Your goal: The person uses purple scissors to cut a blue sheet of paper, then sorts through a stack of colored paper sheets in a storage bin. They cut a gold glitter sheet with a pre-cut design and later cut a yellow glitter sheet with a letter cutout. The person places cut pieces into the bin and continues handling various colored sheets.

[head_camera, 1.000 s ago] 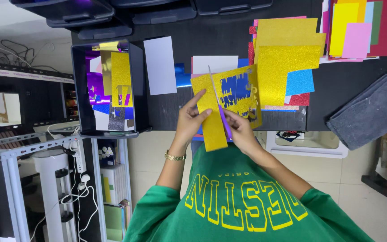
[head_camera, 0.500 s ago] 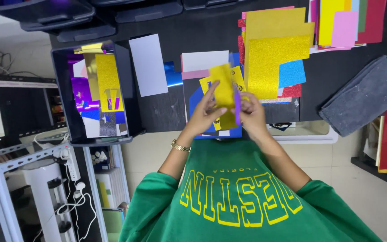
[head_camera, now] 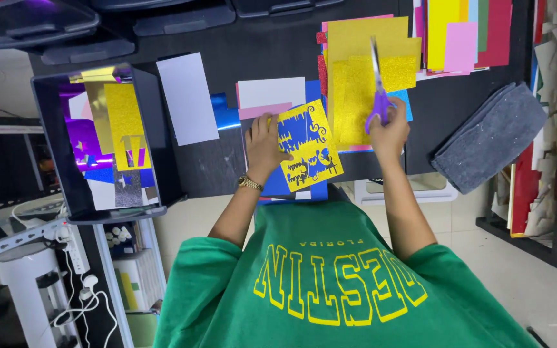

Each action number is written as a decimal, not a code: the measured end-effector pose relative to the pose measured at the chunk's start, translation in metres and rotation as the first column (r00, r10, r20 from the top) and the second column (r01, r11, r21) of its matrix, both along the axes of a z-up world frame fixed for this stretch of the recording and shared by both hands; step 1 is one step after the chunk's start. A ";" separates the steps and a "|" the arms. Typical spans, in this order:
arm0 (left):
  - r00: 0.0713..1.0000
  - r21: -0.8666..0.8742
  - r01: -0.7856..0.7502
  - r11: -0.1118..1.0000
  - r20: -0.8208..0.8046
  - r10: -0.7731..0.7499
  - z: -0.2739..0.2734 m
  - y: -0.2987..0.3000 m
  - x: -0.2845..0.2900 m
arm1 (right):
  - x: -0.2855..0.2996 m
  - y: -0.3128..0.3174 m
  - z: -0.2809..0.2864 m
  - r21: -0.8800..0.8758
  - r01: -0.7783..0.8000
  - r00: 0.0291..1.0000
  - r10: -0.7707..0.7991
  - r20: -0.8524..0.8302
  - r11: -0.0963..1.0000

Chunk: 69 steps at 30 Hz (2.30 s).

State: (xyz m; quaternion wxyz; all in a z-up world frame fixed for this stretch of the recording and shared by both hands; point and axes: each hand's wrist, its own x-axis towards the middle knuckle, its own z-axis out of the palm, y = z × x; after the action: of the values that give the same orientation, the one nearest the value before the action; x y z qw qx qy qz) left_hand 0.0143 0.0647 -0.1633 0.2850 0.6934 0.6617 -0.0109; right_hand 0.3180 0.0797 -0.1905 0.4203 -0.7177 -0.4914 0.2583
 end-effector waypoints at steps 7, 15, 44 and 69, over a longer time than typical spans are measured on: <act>0.999 0.042 -0.005 0.999 -0.052 0.007 -0.019 0.007 0.000 | 0.089 -0.057 -0.063 0.110 0.256 0.953 -0.232 -0.193 0.960; 0.995 -0.018 0.019 1.000 -0.093 -0.021 -0.016 0.021 0.001 | 0.126 -0.082 -0.046 -0.555 0.250 0.899 0.023 0.438 0.793; 0.982 0.164 0.012 0.986 0.182 -0.043 0.010 -0.010 -0.028 | -0.103 -0.139 0.024 -0.128 0.141 0.990 -0.136 0.045 0.982; 0.997 0.142 -0.037 0.989 0.078 0.026 0.019 -0.030 0.006 | 0.183 -0.354 -0.237 -0.383 0.903 0.170 -0.980 -0.104 0.197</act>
State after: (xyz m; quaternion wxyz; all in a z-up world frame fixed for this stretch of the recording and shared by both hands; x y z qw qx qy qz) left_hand 0.0205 0.0347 -0.1447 0.2594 0.7015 0.6604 0.0674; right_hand 0.5009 -0.2738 -0.4272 0.4757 -0.8550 0.1751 0.1096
